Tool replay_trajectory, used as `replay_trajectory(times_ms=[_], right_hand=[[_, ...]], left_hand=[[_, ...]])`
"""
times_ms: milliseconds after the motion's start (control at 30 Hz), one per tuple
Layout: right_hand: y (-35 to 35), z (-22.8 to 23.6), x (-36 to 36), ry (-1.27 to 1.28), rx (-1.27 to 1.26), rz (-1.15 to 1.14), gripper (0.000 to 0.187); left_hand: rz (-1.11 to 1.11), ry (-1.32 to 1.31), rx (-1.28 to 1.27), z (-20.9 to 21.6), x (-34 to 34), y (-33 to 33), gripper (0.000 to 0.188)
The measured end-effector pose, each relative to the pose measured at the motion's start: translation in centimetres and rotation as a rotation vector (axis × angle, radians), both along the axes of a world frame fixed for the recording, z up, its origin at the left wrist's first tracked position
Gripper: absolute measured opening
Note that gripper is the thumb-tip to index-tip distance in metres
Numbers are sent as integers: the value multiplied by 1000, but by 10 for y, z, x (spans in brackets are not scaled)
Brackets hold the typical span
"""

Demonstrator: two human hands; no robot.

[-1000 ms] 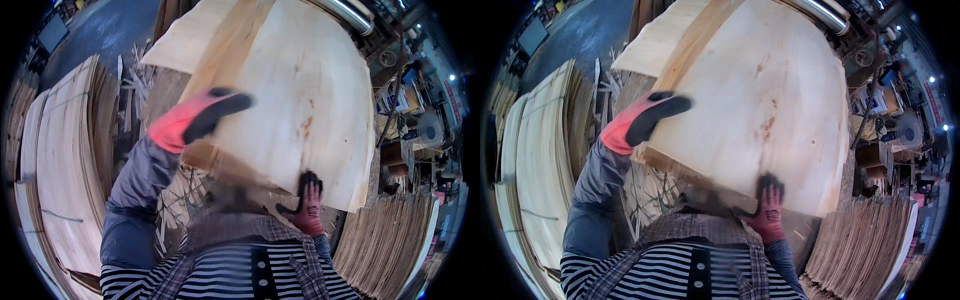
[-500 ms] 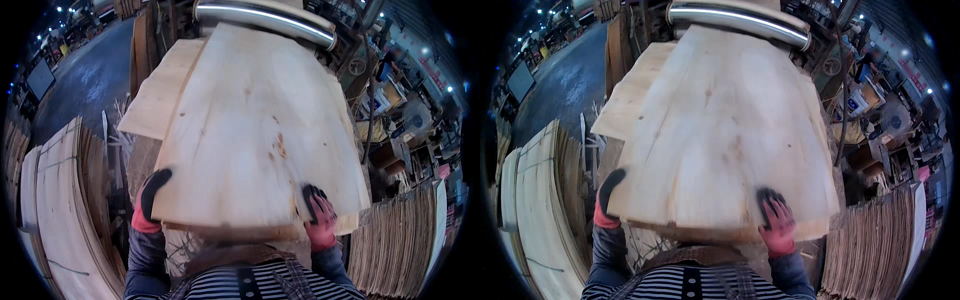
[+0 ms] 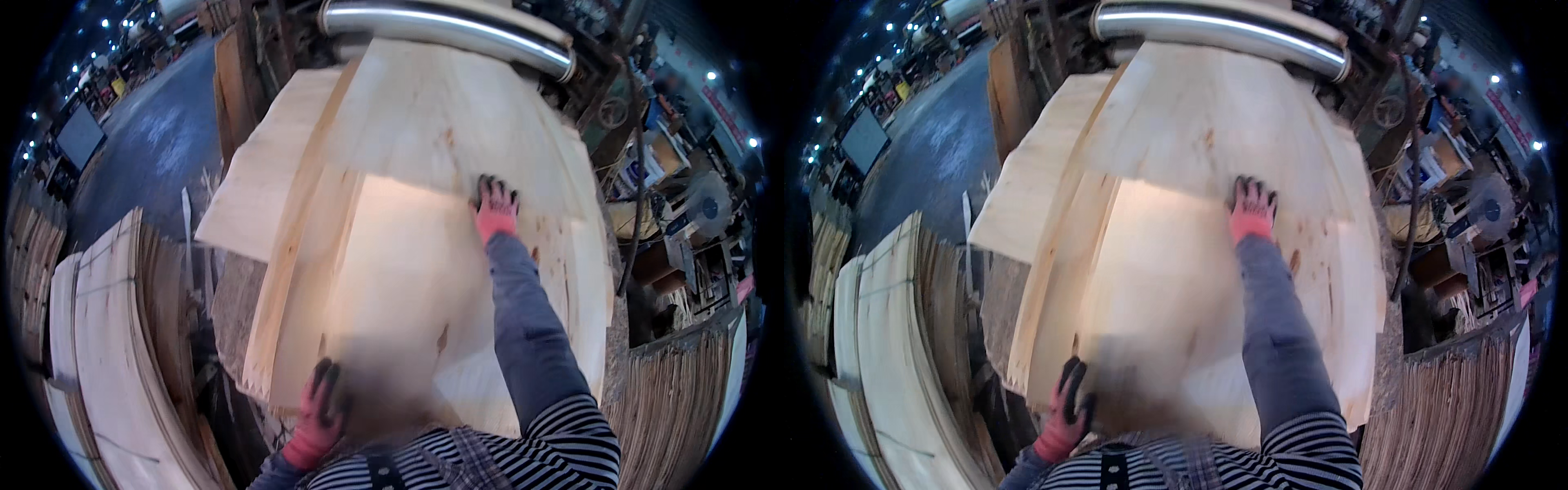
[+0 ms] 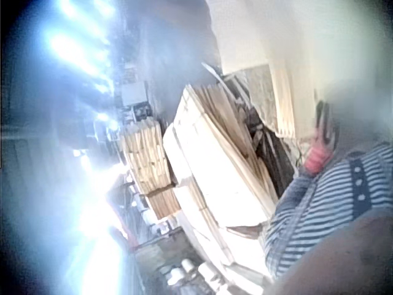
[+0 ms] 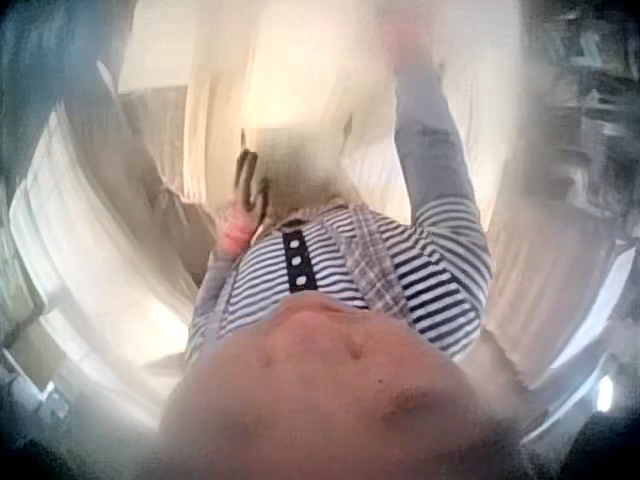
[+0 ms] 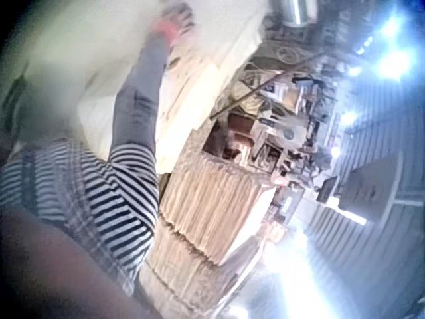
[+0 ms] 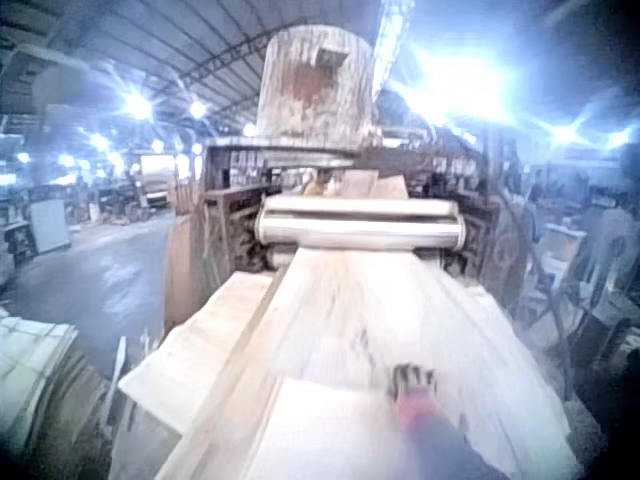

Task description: The person feeds large, thin wood planks into a roller machine in a workshop. They guide each plank with gloved hands, flip it over, and stack the processed planks on a pile to the side.

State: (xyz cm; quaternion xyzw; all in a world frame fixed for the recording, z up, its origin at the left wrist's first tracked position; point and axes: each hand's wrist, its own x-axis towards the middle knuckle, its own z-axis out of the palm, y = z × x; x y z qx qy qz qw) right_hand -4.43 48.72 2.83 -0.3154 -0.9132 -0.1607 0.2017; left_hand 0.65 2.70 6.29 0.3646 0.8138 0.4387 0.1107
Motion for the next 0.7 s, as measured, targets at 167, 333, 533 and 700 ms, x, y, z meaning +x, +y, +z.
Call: replay_trajectory(times_ms=[167, 333, 533, 700], right_hand=[[-87, 50, 23, 157, -313, 253, 67], [-138, 26, 163, 9, -422, 52, 69], [-206, -10, 281, -125, -525, -102, 77], [-254, -19, 315, -121, -628, -26, 89]], left_hand=[[-4, 153, -223, -23, 0, -5, 79], [57, 123, -213, -40, -23, -16, 72], [-6, -836, 66, -12, -68, -7, 55], [8, -22, -107, 19, -50, 6, 59]])
